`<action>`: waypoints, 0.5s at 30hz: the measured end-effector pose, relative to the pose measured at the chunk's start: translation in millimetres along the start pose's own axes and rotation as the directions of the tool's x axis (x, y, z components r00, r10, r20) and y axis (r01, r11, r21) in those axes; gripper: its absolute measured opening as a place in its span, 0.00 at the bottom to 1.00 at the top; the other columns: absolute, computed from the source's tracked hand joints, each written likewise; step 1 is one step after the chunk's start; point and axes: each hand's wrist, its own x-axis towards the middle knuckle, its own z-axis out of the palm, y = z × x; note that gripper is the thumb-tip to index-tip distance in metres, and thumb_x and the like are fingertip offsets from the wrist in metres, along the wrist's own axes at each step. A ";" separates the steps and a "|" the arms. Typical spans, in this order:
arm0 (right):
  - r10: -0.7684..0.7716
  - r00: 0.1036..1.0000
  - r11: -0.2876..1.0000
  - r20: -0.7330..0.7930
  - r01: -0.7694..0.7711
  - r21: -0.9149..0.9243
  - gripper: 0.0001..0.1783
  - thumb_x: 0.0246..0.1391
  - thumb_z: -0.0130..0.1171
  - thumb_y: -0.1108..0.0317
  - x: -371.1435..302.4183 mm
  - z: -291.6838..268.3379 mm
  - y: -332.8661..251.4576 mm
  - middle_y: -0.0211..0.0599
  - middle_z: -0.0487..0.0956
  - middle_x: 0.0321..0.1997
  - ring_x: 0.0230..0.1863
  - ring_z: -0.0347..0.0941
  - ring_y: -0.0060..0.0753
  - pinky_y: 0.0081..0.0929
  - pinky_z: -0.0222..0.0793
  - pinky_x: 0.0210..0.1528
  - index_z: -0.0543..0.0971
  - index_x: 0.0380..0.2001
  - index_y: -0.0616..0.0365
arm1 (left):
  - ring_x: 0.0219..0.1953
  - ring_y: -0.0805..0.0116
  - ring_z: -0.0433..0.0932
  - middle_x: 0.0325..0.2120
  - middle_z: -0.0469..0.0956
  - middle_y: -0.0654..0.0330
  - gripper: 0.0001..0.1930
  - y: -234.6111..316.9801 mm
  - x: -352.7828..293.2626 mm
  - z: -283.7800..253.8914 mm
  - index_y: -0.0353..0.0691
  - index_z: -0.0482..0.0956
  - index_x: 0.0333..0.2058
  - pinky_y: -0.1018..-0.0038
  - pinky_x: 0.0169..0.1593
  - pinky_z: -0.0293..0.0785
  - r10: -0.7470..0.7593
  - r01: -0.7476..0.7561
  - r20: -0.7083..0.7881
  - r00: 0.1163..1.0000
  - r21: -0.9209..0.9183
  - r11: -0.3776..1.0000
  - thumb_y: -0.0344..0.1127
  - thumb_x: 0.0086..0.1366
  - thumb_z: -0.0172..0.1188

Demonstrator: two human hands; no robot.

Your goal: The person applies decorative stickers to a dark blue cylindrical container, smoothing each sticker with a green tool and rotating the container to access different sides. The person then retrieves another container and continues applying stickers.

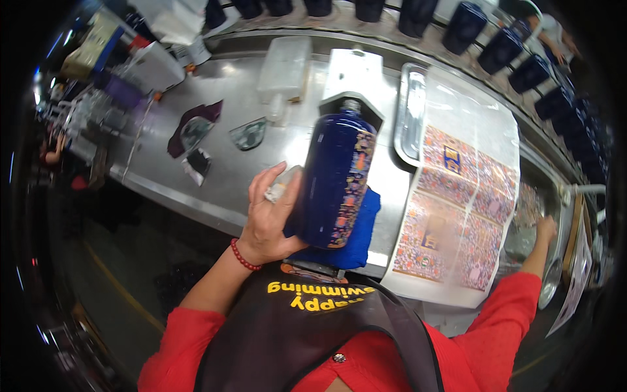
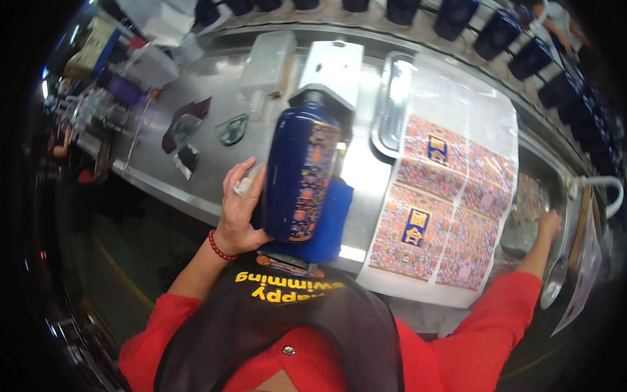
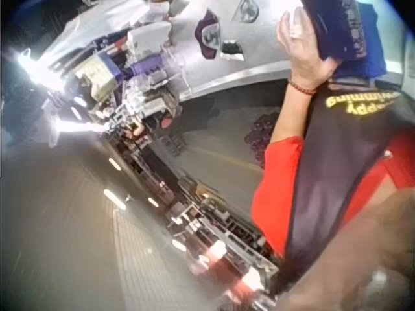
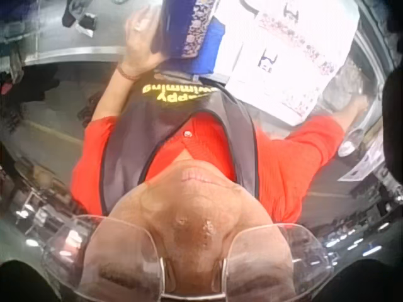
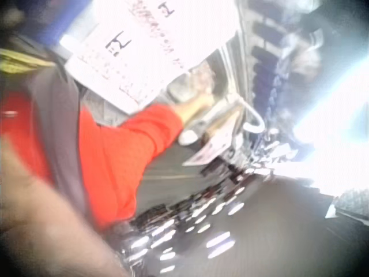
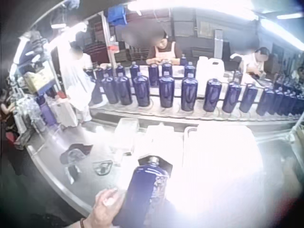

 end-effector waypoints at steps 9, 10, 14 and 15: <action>-0.443 0.878 0.892 -0.183 0.411 -0.188 0.24 0.63 0.53 0.47 61.7 -149.3 -7.1 0.56 0.80 0.47 0.49 0.77 0.62 0.59 0.72 0.51 0.81 0.47 0.57 | 0.69 0.50 0.58 0.59 0.73 0.54 0.44 28.8 0.3 22.8 0.41 0.67 0.65 0.42 0.71 0.37 0.102 -0.054 -0.314 0.944 0.158 0.986 0.59 0.54 0.65; -0.483 0.849 0.874 -0.215 0.450 -0.185 0.22 0.63 0.54 0.50 61.6 -166.9 -12.3 0.53 0.79 0.47 0.49 0.77 0.61 0.56 0.72 0.51 0.81 0.47 0.55 | 0.66 0.49 0.60 0.52 0.77 0.51 0.43 22.8 -4.1 27.2 0.37 0.67 0.65 0.41 0.70 0.38 0.085 -0.053 -0.358 0.930 0.100 0.994 0.58 0.56 0.63; -0.593 0.753 0.799 -0.284 0.593 -0.098 0.15 0.64 0.58 0.56 39.6 -232.5 -48.1 0.49 0.78 0.42 0.44 0.77 0.58 0.50 0.72 0.48 0.80 0.39 0.58 | 0.65 0.45 0.61 0.49 0.74 0.45 0.59 16.4 -15.6 35.9 0.32 0.57 0.69 0.37 0.66 0.44 0.008 -0.033 -0.303 0.953 -0.076 0.997 0.57 0.44 0.77; -0.635 0.700 0.761 -0.327 0.639 -0.110 0.15 0.64 0.58 0.57 28.9 -248.5 -60.0 0.49 0.78 0.42 0.43 0.76 0.57 0.50 0.71 0.47 0.79 0.39 0.58 | 0.65 0.45 0.61 0.49 0.75 0.44 0.59 14.7 -15.3 36.0 0.33 0.57 0.70 0.36 0.66 0.44 0.012 -0.045 -0.331 0.944 -0.095 0.994 0.57 0.45 0.77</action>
